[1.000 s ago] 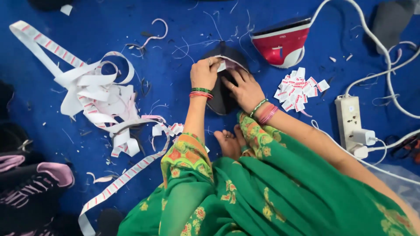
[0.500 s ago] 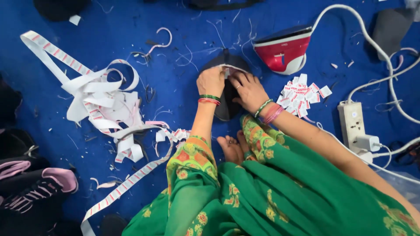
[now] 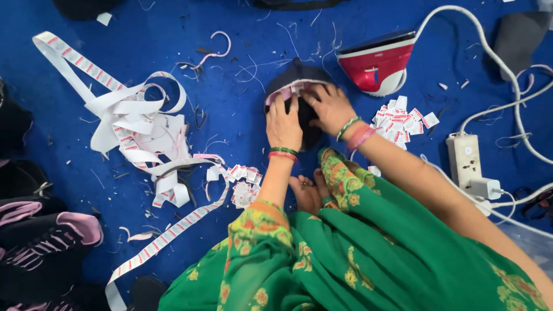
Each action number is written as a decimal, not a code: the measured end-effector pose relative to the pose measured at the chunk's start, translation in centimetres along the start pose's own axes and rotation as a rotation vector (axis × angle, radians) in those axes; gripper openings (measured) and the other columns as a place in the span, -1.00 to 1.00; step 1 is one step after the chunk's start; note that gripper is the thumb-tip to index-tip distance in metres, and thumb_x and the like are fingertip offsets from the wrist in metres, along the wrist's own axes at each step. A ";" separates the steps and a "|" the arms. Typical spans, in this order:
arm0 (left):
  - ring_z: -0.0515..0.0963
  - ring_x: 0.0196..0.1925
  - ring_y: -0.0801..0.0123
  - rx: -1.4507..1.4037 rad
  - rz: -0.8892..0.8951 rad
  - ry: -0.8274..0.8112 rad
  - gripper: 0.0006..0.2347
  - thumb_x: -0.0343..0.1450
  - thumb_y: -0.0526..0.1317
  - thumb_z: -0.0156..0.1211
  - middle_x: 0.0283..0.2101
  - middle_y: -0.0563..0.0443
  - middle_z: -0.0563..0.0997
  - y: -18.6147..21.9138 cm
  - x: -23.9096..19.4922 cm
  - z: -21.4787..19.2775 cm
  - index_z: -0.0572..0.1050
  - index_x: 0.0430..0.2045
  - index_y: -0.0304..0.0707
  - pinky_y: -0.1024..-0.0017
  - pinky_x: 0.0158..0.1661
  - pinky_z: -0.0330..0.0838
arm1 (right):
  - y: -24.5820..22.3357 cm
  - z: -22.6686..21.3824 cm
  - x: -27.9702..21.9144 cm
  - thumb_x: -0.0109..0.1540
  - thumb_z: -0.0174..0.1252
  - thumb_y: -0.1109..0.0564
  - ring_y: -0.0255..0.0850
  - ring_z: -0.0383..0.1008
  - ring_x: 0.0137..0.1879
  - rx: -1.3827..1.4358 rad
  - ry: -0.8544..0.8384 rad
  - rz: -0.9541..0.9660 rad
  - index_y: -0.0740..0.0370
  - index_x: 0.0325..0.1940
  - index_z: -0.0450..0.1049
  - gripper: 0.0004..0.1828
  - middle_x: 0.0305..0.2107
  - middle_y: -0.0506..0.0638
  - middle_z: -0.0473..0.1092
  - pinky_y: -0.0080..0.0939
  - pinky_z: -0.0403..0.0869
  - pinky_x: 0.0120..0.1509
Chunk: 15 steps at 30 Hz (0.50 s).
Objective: Ironing size and brand labels onto the inner tongues of shoe upper components.
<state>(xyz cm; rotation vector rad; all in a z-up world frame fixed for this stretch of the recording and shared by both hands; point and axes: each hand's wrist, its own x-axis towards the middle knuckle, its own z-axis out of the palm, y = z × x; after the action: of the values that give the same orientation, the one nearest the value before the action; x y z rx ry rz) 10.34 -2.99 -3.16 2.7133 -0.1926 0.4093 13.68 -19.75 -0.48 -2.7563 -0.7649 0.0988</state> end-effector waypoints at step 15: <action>0.70 -0.47 0.11 0.203 -0.226 -0.514 -0.44 0.43 -0.19 0.00 -0.47 -0.09 0.68 1.4 2.4 2.0 0.17 0.43 -0.01 0.13 -0.46 0.57 | 1.0 0.6 -1.1 -0.02 0.44 0.16 0.19 0.25 0.31 0.171 0.095 -0.027 0.13 0.40 0.34 -0.11 0.23 0.16 0.27 0.14 0.33 0.35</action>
<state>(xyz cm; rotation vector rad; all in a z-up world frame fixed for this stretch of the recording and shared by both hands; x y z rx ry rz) 12.84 -5.21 -3.68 2.9440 0.0223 -0.3577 13.17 -20.97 -1.31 -2.5685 -0.7319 0.0257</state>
